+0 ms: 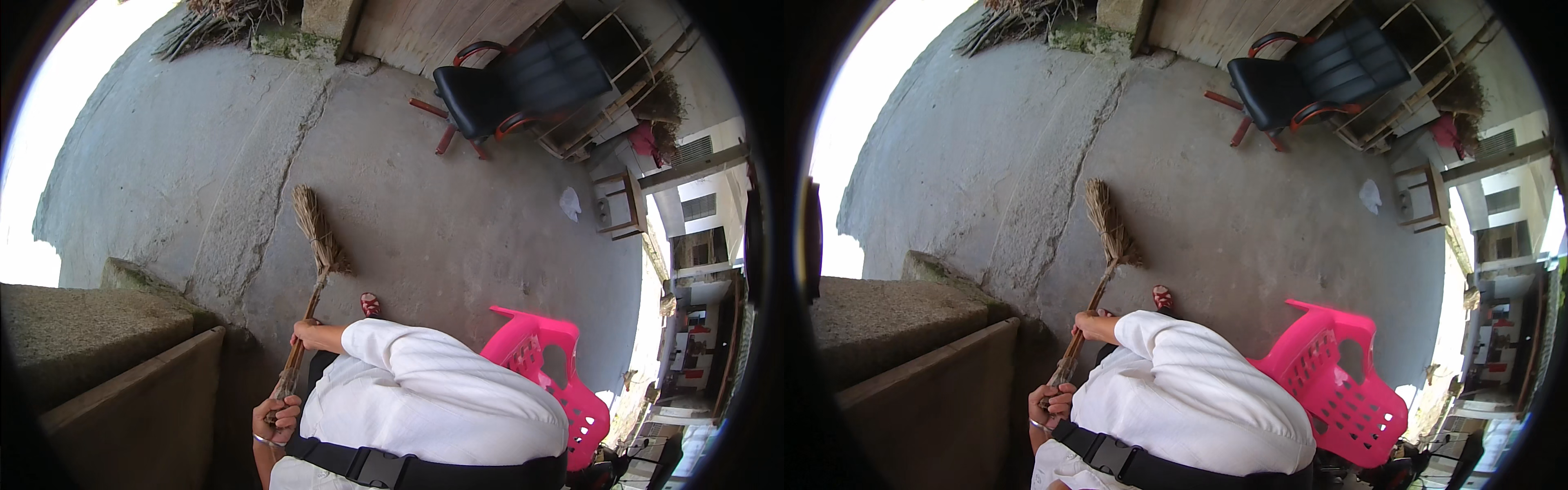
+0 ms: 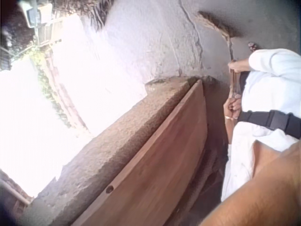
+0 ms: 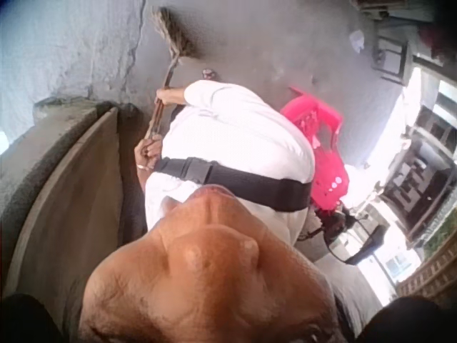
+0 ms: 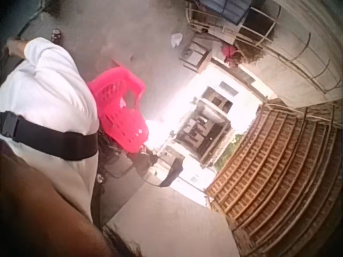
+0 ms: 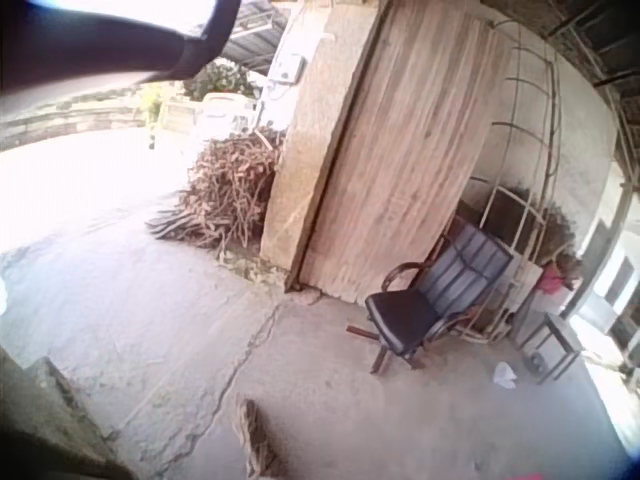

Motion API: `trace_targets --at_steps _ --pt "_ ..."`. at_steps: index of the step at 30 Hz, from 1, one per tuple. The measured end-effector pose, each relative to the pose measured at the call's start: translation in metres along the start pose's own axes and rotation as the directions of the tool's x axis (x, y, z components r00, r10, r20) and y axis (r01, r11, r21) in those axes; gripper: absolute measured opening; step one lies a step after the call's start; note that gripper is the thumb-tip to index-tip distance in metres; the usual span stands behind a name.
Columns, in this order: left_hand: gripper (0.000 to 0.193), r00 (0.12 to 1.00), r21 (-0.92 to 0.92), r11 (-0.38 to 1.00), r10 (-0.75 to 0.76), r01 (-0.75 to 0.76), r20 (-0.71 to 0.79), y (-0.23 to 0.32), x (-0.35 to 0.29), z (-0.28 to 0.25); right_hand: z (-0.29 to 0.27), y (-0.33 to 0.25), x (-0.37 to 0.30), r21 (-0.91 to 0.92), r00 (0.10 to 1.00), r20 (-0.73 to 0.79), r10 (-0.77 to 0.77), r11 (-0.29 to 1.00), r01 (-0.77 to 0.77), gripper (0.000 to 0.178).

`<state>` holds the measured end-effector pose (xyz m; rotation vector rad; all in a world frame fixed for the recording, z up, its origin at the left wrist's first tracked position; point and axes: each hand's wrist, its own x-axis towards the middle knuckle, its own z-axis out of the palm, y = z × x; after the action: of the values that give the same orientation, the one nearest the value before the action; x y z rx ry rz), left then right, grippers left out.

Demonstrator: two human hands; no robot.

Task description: The person sweeps a concrete outdoor area using a traditional straw broom. They move a black office chair to access the space underneath it and continue sweeping the floor.

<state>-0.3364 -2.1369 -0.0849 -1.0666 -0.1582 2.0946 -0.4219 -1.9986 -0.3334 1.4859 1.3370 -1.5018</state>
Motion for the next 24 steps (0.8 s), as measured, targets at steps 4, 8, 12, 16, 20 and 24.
trace_targets --at_steps 4,8,12,16,20,24 --pt "0.059 0.998 0.122 0.992 -0.014 0.007 0.063 0.005 -0.024 -0.01 0.014 0.004 -0.019 0.028 0.976 0.219 0.023 0.999 -0.03 0.021" --pt "0.042 1.0 0.019 1.0 0.005 -0.005 0.021 0.006 -0.019 0.024 -0.012 -0.045 -0.062 -0.196 0.908 0.419 0.018 0.978 0.071 0.04" --pt "0.013 0.993 -0.059 0.992 -0.115 0.115 0.002 0.007 -0.004 0.049 -0.088 -0.103 -0.045 -0.476 0.896 0.385 -0.22 0.784 0.397 0.061" --pt "0.012 0.985 0.008 0.987 -0.16 0.161 -0.067 -0.008 0.009 0.068 -0.201 -0.204 -0.027 -0.087 0.899 0.06 -0.433 0.895 0.437 0.054" --pt "0.012 0.987 0.044 0.987 -0.152 0.154 -0.056 -0.018 0.019 0.075 -0.321 -0.295 -0.057 0.114 0.734 -0.352 -0.581 0.751 0.65 0.064" --pt "0.013 0.98 0.057 0.978 -0.198 0.199 -0.026 -0.028 0.031 0.076 -0.412 -0.346 -0.131 -0.141 0.47 -0.563 -0.679 0.64 0.755 0.059"
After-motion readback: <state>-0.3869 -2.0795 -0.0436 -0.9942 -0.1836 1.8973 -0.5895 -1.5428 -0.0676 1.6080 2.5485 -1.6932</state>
